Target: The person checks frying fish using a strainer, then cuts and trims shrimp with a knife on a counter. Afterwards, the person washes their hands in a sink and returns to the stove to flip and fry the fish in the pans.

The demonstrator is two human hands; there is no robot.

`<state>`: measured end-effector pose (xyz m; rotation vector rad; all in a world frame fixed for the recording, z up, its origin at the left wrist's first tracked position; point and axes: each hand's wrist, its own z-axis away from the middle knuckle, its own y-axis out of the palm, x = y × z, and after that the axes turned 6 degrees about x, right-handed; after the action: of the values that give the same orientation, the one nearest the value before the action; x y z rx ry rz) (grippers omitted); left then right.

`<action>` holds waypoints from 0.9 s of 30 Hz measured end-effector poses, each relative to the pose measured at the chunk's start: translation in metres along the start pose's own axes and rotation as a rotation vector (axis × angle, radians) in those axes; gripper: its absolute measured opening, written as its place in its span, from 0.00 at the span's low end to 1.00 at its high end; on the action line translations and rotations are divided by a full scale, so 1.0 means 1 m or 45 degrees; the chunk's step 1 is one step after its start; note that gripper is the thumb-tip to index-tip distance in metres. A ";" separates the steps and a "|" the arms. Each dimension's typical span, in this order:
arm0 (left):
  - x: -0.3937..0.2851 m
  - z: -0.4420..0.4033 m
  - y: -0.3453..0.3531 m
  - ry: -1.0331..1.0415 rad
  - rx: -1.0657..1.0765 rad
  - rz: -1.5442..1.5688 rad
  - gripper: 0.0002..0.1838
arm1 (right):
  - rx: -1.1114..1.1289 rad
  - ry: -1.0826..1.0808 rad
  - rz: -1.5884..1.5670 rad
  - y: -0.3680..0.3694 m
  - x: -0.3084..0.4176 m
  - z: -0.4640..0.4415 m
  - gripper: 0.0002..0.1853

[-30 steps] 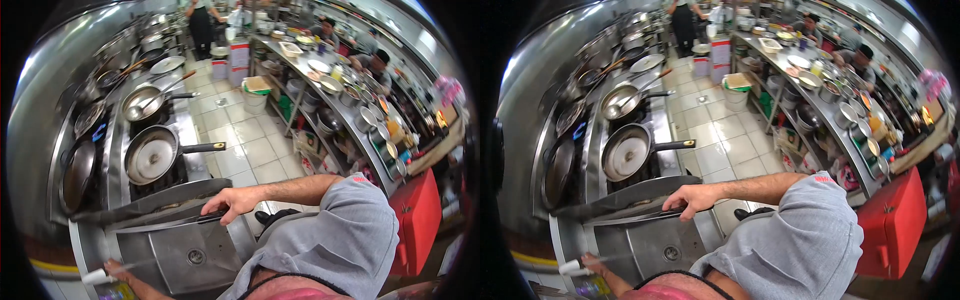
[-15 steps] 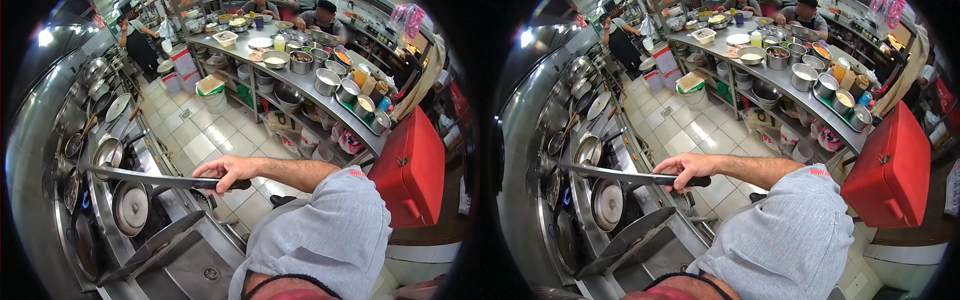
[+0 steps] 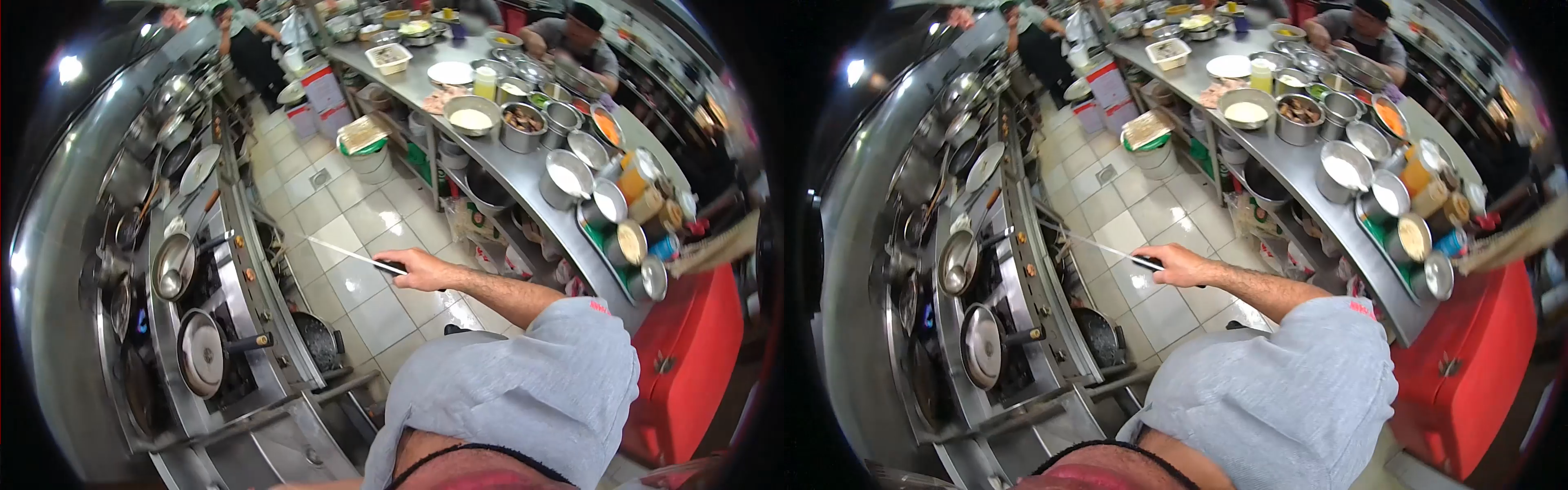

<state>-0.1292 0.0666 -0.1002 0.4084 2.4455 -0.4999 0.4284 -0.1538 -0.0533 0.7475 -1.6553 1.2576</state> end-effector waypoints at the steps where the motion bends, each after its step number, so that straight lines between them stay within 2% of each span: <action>1: -0.027 0.007 0.001 -0.006 -0.003 0.108 0.16 | -0.039 -0.071 -0.034 -0.007 -0.016 -0.003 0.28; 2: -0.053 0.012 0.006 -0.014 -0.014 0.216 0.17 | 0.047 -0.090 -0.042 -0.014 -0.027 -0.001 0.28; 3: -0.079 0.015 0.013 0.105 -0.106 0.525 0.14 | -0.001 0.009 -0.110 -0.023 -0.028 -0.001 0.28; 4: -0.124 0.023 0.013 0.124 -0.098 0.535 0.14 | -0.037 0.103 -0.166 -0.032 -0.027 -0.005 0.28; 5: -0.135 0.026 0.022 0.146 -0.087 0.613 0.14 | -0.011 0.181 -0.129 -0.041 -0.024 -0.008 0.28; 6: -0.163 0.030 0.027 0.172 -0.041 0.495 0.14 | 0.006 0.262 -0.087 -0.048 -0.024 -0.012 0.28; 7: -0.179 0.033 0.038 0.211 -0.040 0.623 0.12 | 0.103 0.235 -0.074 -0.052 -0.033 -0.017 0.28; 9: -0.226 0.040 0.055 0.172 0.022 0.693 0.10 | -0.031 0.207 -0.024 -0.054 -0.053 -0.032 0.28; 13: -0.280 0.059 0.105 0.073 0.179 1.001 0.07 | 0.103 0.266 0.059 -0.060 -0.072 -0.079 0.29; 16: -0.308 0.080 0.151 -0.033 0.317 1.145 0.04 | 0.107 0.180 0.094 -0.060 -0.087 -0.127 0.29; 20: -0.323 0.105 0.231 -0.072 0.469 1.191 0.05 | 0.147 0.211 0.112 -0.062 -0.108 -0.201 0.29; 24: -0.339 0.109 0.306 -0.189 0.628 1.076 0.06 | 0.176 0.250 0.157 -0.064 -0.129 -0.287 0.29; 25: -0.341 0.106 0.322 -0.184 0.629 1.055 0.07 | 0.190 0.219 0.146 -0.065 -0.140 -0.313 0.29; 26: -0.335 0.101 0.339 -0.035 0.672 0.985 0.08 | 0.218 0.241 0.163 -0.064 -0.136 -0.339 0.30; 27: -0.330 0.098 0.352 -0.047 0.689 0.950 0.08 | 0.216 0.173 0.205 -0.061 -0.138 -0.366 0.30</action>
<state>0.3143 0.2776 -0.0606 1.4368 1.8860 -0.8008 0.6462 0.1688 -0.1253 0.6235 -1.5357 1.5439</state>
